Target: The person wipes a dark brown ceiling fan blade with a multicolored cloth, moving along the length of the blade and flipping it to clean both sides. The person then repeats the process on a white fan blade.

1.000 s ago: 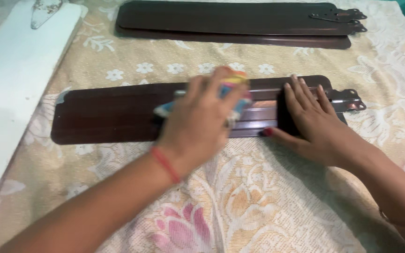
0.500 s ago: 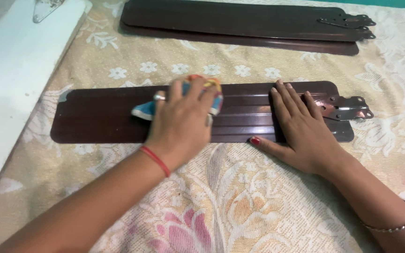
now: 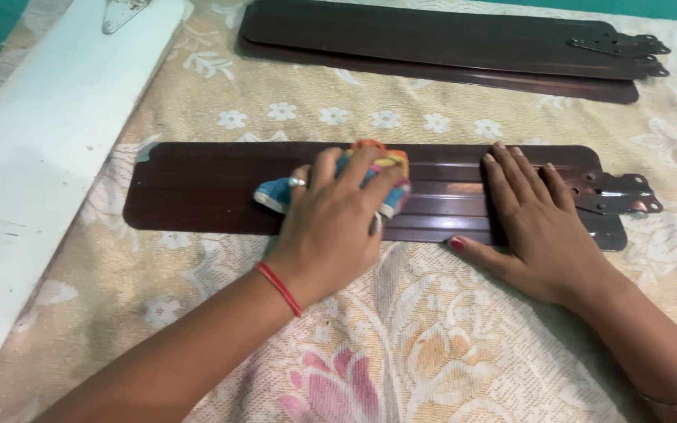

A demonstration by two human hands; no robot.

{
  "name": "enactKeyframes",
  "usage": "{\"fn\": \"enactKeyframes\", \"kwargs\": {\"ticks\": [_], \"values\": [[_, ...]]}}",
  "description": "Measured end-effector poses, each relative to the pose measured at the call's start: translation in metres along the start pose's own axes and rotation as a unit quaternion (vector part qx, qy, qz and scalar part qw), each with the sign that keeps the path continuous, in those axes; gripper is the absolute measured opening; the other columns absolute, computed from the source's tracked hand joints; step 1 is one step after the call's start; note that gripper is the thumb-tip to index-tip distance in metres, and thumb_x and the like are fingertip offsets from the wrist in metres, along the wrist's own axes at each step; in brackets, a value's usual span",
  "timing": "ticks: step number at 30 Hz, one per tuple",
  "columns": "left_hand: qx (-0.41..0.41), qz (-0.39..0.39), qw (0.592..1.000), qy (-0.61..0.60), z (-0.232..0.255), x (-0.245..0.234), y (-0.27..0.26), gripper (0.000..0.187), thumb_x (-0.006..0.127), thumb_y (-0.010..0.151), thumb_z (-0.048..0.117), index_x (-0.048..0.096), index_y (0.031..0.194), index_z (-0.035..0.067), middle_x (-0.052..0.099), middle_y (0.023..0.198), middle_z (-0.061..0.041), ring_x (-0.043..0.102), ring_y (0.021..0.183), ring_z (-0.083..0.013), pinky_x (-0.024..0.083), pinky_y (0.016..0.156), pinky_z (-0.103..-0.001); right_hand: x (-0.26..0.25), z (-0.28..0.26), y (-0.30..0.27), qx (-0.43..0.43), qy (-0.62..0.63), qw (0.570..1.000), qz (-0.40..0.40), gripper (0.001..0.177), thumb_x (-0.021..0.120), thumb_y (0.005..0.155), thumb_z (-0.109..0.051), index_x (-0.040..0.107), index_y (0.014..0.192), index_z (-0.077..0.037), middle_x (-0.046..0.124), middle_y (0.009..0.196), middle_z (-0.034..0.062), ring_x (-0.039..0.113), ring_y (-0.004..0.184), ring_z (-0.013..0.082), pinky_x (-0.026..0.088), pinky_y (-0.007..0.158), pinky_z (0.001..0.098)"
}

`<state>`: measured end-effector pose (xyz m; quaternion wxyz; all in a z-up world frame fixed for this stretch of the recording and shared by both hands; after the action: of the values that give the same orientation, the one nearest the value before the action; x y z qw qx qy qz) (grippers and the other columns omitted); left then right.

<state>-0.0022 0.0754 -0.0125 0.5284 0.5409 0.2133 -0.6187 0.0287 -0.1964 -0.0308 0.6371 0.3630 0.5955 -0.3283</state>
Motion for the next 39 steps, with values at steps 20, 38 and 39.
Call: {"fn": "enactKeyframes", "kwargs": {"ticks": [20,38,39], "values": [[-0.038,0.114,0.990,0.074,-0.030,-0.020,-0.003,0.059,0.082,0.069,0.014,0.068,0.125,0.010,0.051,0.136,-0.012,0.048,0.121,-0.0400,0.049,0.087,-0.059,-0.018,0.020,0.011,0.008,-0.014,0.999,-0.033,0.139,0.051,0.050,-0.096,0.032,0.148,0.000,0.042,0.145,0.0233,0.038,0.139,0.0414,0.001,0.117,0.0665],[-0.144,-0.020,0.975,0.168,-0.059,-0.033,0.001,0.056,0.073,0.079,0.017,0.060,0.133,0.009,0.041,0.144,-0.024,0.042,0.127,-0.0518,0.043,0.094,-0.075,-0.007,0.053,-0.001,-0.017,-0.005,1.000,-0.020,0.114,0.034,0.070,-0.086,0.035,0.152,-0.008,0.039,0.147,0.0265,0.042,0.134,0.0440,0.035,0.106,0.0645],[-0.141,0.005,0.977,0.160,-0.062,-0.036,0.000,0.053,0.073,0.082,0.016,0.060,0.132,0.007,0.042,0.145,-0.022,0.043,0.128,-0.0495,0.045,0.094,-0.070,-0.009,0.051,0.002,0.016,-0.016,0.999,-0.031,0.104,0.031,0.078,-0.081,0.035,0.154,-0.009,0.040,0.148,0.0251,0.042,0.138,0.0415,0.031,0.114,0.0632]]}}
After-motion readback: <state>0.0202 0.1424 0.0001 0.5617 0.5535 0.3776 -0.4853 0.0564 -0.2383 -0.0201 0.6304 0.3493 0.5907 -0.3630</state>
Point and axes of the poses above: each hand's wrist, its own y-axis towards the middle knuckle, its own x-axis out of the palm, z = x × y, the point moved 1 cm from there along y, towards the middle knuckle
